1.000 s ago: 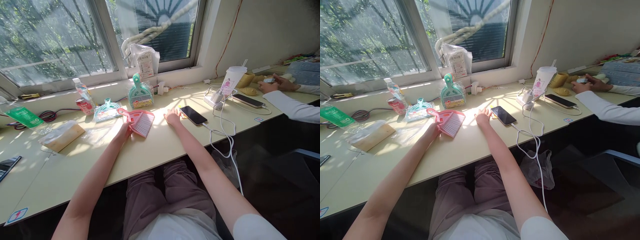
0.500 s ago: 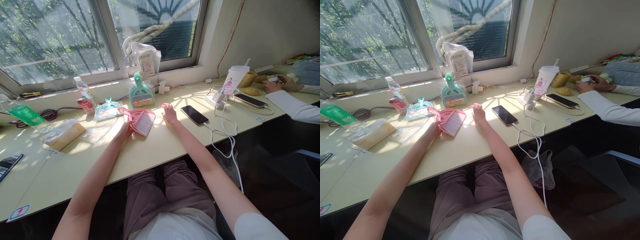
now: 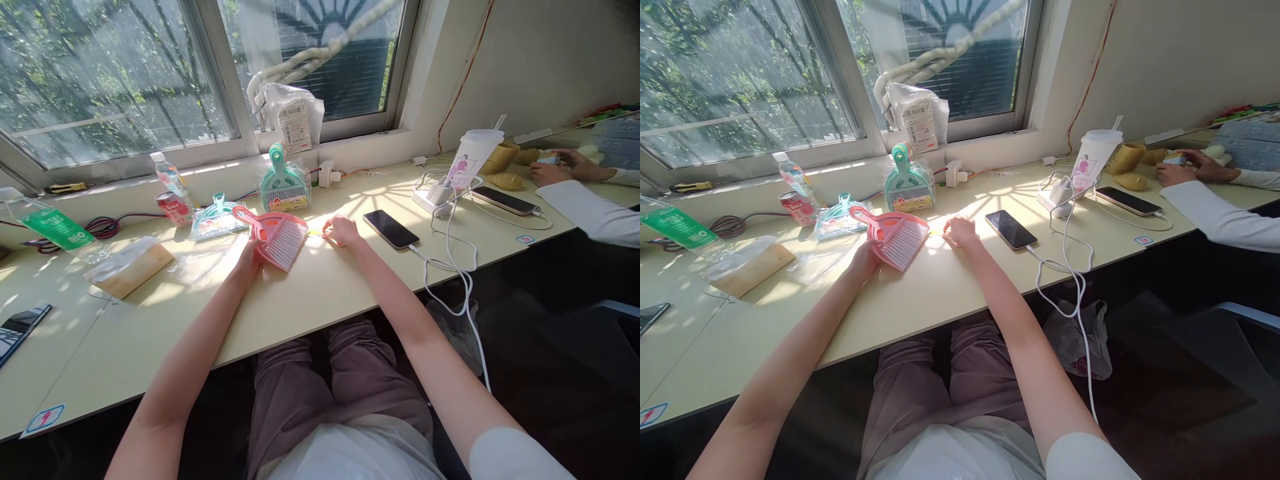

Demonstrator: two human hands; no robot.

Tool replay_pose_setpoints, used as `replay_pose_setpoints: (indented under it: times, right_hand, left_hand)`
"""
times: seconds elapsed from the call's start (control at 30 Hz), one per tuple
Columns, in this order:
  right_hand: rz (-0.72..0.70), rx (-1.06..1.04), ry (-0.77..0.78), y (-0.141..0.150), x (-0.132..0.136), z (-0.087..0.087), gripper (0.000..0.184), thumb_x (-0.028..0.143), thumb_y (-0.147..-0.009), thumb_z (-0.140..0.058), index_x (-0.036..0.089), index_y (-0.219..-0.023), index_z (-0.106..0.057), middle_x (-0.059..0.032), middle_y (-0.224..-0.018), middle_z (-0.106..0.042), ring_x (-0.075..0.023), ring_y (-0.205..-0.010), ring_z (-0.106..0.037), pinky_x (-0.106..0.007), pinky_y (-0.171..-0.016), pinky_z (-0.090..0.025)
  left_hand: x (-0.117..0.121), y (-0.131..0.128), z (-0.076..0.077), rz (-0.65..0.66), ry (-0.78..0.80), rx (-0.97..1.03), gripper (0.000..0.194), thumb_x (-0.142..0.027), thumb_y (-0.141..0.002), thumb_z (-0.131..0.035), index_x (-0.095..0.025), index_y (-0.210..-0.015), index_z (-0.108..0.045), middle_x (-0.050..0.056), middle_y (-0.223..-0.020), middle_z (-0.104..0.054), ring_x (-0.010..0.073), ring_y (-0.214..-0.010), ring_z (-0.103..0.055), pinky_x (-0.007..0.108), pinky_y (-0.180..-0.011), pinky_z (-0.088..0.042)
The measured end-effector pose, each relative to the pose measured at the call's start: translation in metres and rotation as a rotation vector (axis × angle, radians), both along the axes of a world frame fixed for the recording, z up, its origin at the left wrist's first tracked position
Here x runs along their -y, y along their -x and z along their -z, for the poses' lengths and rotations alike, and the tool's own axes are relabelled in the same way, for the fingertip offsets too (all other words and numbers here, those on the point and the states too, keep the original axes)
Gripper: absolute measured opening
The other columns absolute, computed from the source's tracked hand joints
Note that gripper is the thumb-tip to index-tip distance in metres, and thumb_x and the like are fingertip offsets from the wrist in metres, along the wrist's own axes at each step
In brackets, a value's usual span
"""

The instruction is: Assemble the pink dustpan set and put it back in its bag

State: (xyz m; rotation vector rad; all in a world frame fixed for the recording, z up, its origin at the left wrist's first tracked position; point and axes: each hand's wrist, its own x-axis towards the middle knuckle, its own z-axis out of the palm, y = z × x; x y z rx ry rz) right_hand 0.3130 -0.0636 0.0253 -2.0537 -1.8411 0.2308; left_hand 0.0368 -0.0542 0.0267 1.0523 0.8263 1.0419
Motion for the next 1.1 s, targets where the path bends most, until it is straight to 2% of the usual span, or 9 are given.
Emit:
replay_pose_setpoints:
  times: [0.13,0.27,0.37,0.47,0.57,0.73,0.9,1.0,1.1]
  right_hand:
    - [-0.212,-0.033,-0.139,0.001,-0.006,0.009,0.036,0.028,-0.089,-0.060,0.026,-0.124,-0.067,-0.0086,-0.136,-0.060,-0.0290,-0.130,-0.049,-0.047,-0.110,-0.037]
    - [-0.436,-0.044,-0.027,-0.003,-0.010,0.013,0.035,0.023,-0.089,-0.058,0.029,-0.122,-0.068,-0.0033,-0.136,-0.062,-0.0247,-0.132,-0.049,-0.040,-0.111,-0.037]
    - [-0.345,-0.035,-0.002,-0.010,-0.006,0.008,0.031,0.027,-0.088,-0.062,0.026,-0.117,-0.071,-0.0050,-0.133,-0.063,-0.0255,-0.124,-0.055,-0.034,-0.099,-0.045]
    - [-0.215,-0.030,0.038,-0.014,-0.001,0.003,0.041,0.031,-0.089,-0.062,0.024,-0.130,-0.063,-0.0078,-0.119,-0.068,-0.0238,-0.108,-0.062,-0.030,-0.084,-0.048]
    - [-0.216,-0.019,0.063,-0.014,-0.002,0.004,0.038,0.035,-0.090,-0.062,0.025,-0.126,-0.062,-0.0074,-0.109,-0.068,-0.0221,-0.104,-0.061,-0.028,-0.079,-0.046]
    - [-0.216,0.010,0.005,-0.014,-0.009,0.011,0.024,0.041,-0.085,-0.067,0.022,-0.098,-0.068,-0.0094,-0.117,-0.061,-0.0257,-0.121,-0.051,-0.030,-0.088,-0.045]
    - [-0.241,-0.006,-0.013,-0.014,-0.009,0.011,0.027,0.036,-0.087,-0.066,0.027,-0.112,-0.068,-0.0089,-0.125,-0.060,-0.0282,-0.127,-0.046,-0.041,-0.102,-0.040]
    - [-0.214,-0.002,-0.003,-0.014,-0.008,0.009,0.021,0.038,-0.086,-0.067,0.026,-0.103,-0.071,-0.0092,-0.123,-0.061,-0.0298,-0.129,-0.045,-0.047,-0.105,-0.036]
    - [-0.169,-0.013,-0.010,-0.013,-0.007,0.009,0.023,0.039,-0.082,-0.071,0.021,-0.097,-0.069,-0.0093,-0.118,-0.064,-0.0282,-0.123,-0.050,-0.045,-0.102,-0.039]
  left_hand:
    - [0.002,-0.001,-0.001,-0.014,0.025,0.006,0.036,-0.028,-0.080,-0.061,-0.013,-0.112,-0.064,0.007,-0.092,-0.072,0.0202,-0.078,-0.069,0.031,-0.066,-0.059]
    - [-0.001,-0.003,0.001,-0.048,0.024,0.049,0.037,-0.033,-0.083,-0.061,-0.015,-0.115,-0.064,0.007,-0.096,-0.073,0.0226,-0.085,-0.070,0.033,-0.073,-0.060]
    - [-0.004,-0.002,0.003,-0.069,0.013,0.062,0.037,-0.031,-0.083,-0.063,-0.017,-0.117,-0.063,0.006,-0.097,-0.073,0.0230,-0.087,-0.070,0.034,-0.076,-0.060]
    - [-0.004,-0.001,0.003,-0.092,0.017,0.071,0.041,-0.030,-0.081,-0.065,-0.018,-0.120,-0.062,0.006,-0.098,-0.073,0.0223,-0.085,-0.070,0.035,-0.075,-0.060]
    - [-0.002,-0.001,0.000,-0.107,0.046,0.043,0.041,-0.030,-0.081,-0.065,-0.016,-0.119,-0.061,0.007,-0.096,-0.073,0.0211,-0.079,-0.070,0.033,-0.071,-0.060]
    - [0.003,-0.002,-0.005,-0.097,0.071,-0.010,0.036,-0.029,-0.080,-0.062,-0.014,-0.113,-0.064,0.007,-0.090,-0.073,0.0205,-0.073,-0.070,0.031,-0.064,-0.059]
    - [0.001,-0.002,-0.003,-0.072,0.076,0.001,0.034,-0.025,-0.078,-0.061,-0.014,-0.110,-0.064,0.008,-0.090,-0.073,0.0209,-0.074,-0.071,0.031,-0.065,-0.060]
    - [-0.002,-0.001,0.001,-0.062,0.062,0.016,0.033,-0.025,-0.077,-0.061,-0.014,-0.108,-0.065,0.008,-0.090,-0.074,0.0211,-0.075,-0.071,0.032,-0.066,-0.060]
    - [-0.003,0.000,0.002,-0.057,0.041,-0.002,0.035,-0.026,-0.076,-0.063,-0.013,-0.109,-0.065,0.007,-0.090,-0.074,0.0208,-0.075,-0.071,0.032,-0.068,-0.061]
